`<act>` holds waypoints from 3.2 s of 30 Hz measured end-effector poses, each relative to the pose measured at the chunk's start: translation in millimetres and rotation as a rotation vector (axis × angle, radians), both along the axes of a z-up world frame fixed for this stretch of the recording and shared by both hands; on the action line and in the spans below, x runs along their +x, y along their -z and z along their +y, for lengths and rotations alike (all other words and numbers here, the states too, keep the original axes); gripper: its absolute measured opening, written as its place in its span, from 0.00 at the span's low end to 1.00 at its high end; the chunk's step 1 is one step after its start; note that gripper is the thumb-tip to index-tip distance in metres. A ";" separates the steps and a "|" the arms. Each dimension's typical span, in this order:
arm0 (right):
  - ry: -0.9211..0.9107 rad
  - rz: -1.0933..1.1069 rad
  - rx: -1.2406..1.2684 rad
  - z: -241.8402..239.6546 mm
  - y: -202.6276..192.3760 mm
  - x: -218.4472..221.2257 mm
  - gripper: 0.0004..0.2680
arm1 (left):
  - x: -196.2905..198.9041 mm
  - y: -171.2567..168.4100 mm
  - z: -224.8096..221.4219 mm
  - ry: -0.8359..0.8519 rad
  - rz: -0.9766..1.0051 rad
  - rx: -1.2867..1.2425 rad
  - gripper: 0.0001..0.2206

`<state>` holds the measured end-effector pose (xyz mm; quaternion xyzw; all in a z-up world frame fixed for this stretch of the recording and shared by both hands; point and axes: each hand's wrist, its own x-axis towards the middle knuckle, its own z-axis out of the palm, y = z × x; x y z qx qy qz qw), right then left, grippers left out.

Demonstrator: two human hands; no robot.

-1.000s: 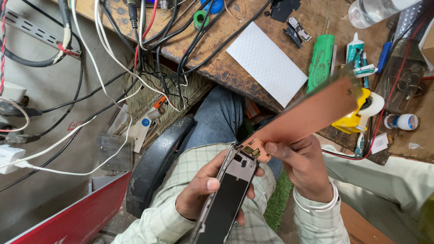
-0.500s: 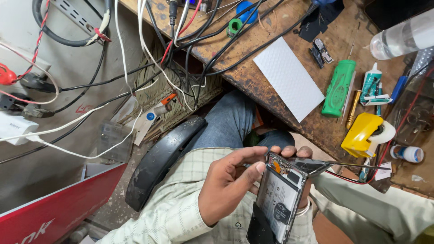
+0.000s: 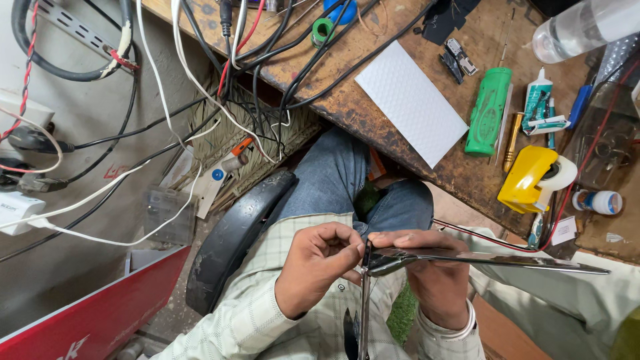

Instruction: The person uses a screwdriver to remove screws from the back of a disassembled smartphone. They then use a metal prying tool to separate the back cover from the phone body, detaching the cover completely.

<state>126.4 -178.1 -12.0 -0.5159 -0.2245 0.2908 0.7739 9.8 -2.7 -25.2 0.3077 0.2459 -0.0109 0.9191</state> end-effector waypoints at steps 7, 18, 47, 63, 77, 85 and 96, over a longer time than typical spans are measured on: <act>0.032 -0.030 0.018 -13.5 1.4 0.7 0.10 | -5.2 5.6 6.2 -0.027 -0.015 0.006 0.04; 0.117 0.039 0.017 -41.3 20.4 -7.0 0.07 | 82.4 -24.1 58.6 -0.123 -0.062 0.712 0.07; 0.381 0.066 -0.279 -60.5 13.4 -8.5 0.09 | 406.8 59.4 82.8 -0.011 -0.062 1.481 0.15; 0.214 -0.176 -0.765 -54.7 -94.3 43.4 0.03 | 399.8 88.8 100.4 0.148 -0.049 1.863 0.12; 0.246 -0.301 -0.769 -38.2 -110.1 45.1 0.03 | 397.6 88.2 107.2 0.226 -0.049 1.961 0.11; 0.245 -0.344 -0.753 -38.1 -110.3 46.2 0.04 | 405.0 79.8 107.8 0.237 -0.075 2.003 0.10; 0.269 -0.329 -0.761 -39.2 -110.1 44.6 0.03 | 395.8 73.3 105.5 0.277 -0.103 2.030 0.10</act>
